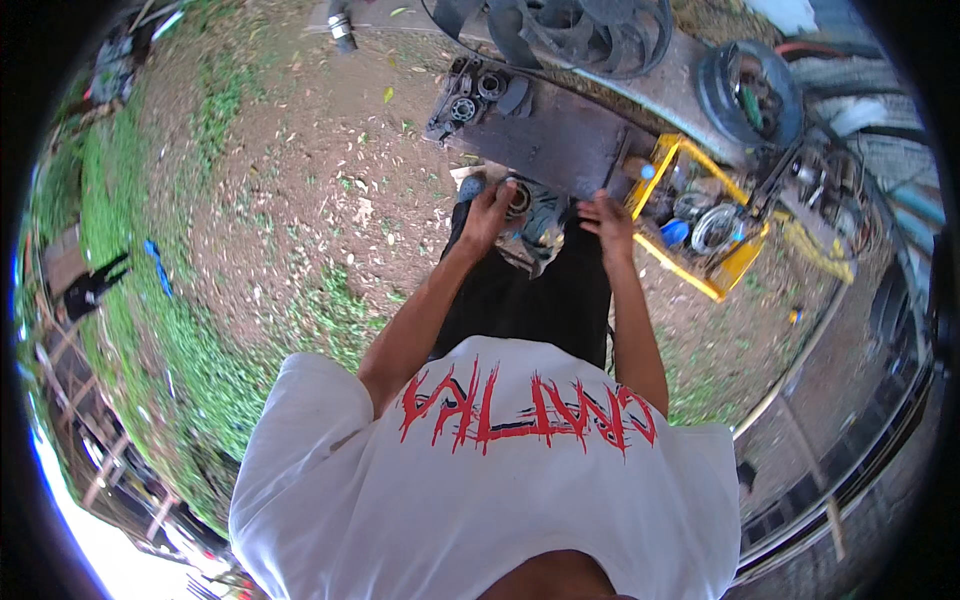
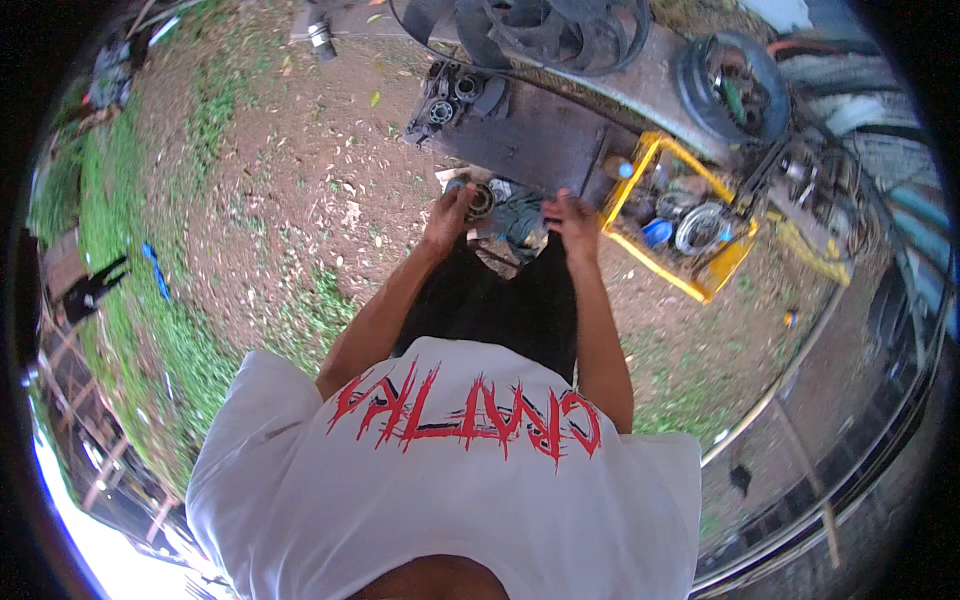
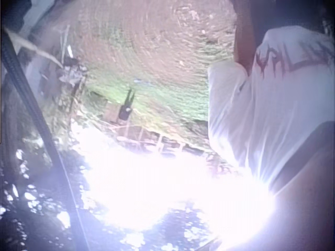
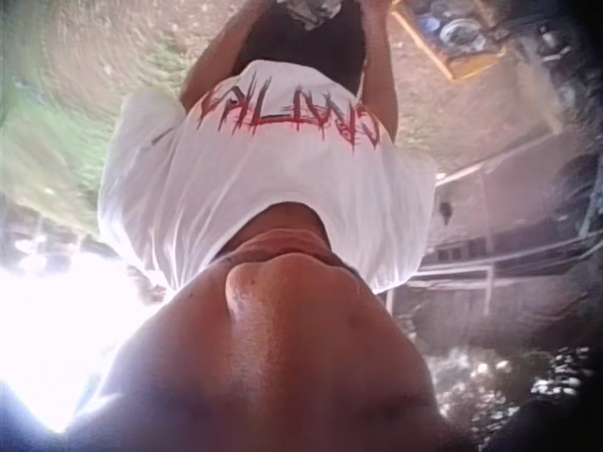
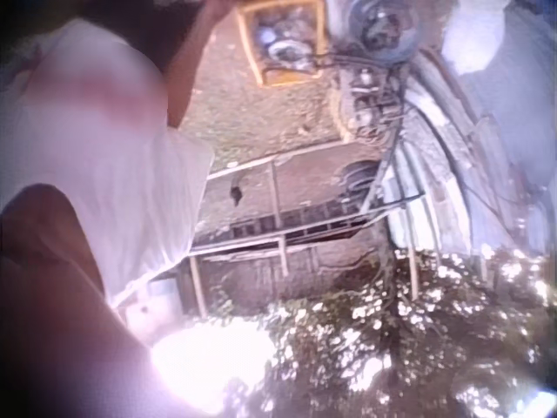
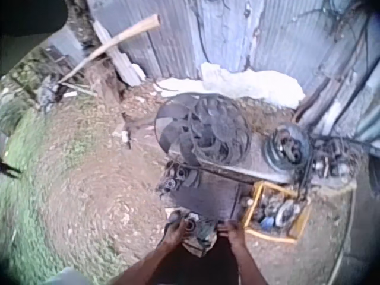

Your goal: The person wipes a disassembled alternator with a cloth, handles a metal bearing, and uses a file to clean its inner surface.

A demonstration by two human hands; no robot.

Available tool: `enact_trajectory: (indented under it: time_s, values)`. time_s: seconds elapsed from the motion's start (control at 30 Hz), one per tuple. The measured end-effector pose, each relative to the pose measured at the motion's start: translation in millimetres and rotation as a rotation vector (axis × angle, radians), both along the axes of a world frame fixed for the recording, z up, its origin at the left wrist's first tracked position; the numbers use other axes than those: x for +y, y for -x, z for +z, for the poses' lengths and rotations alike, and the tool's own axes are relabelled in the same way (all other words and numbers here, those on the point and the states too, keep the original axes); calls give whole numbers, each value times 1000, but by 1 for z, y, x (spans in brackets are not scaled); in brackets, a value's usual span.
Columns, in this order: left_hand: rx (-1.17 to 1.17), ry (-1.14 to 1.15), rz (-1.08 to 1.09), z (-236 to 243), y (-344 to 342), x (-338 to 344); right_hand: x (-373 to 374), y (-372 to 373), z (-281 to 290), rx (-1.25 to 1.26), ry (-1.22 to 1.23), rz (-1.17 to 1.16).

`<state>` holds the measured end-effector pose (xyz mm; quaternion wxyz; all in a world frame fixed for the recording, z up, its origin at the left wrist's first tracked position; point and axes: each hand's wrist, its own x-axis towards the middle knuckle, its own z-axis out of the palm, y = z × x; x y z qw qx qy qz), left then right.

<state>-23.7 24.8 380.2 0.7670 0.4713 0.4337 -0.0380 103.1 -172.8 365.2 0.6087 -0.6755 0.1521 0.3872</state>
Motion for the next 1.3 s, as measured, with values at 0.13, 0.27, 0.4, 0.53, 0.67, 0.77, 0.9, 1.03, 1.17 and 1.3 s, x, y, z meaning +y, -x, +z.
enact_trajectory:
  time_s: [0.13, 0.27, 0.4, 0.53, 0.67, 0.77, 0.9, 1.03, 1.17, 1.3]
  values:
    - [-20, 112, -83, -22, 10, 57, 9, 25, -20, 31, 89, -165]
    - [23, 174, -98, -45, 16, 56, 36, 69, -45, 78, 24, -246]
    - [94, 319, -56, -58, 12, 37, 67, 89, -58, 126, -46, -268]
    - [116, 325, -10, -87, 11, 18, 72, 87, -83, 138, -58, -243]
    - [113, 269, -43, -134, 3, 3, 58, 78, -111, 133, -18, -214]
    - [121, 310, -24, -174, -4, -15, 41, 64, -151, 92, -24, -187]
    - [-104, 385, -159, -255, -26, -29, 31, 47, -239, -41, -93, -192]
    - [-211, 196, -249, -308, -54, -26, 35, 24, -324, -273, -52, -58]
    - [-311, 92, -354, -364, -69, -10, 49, 1, -345, -304, -194, -4]
    - [-325, -118, -387, -368, -66, -1, 59, 2, -345, -445, -198, 106]
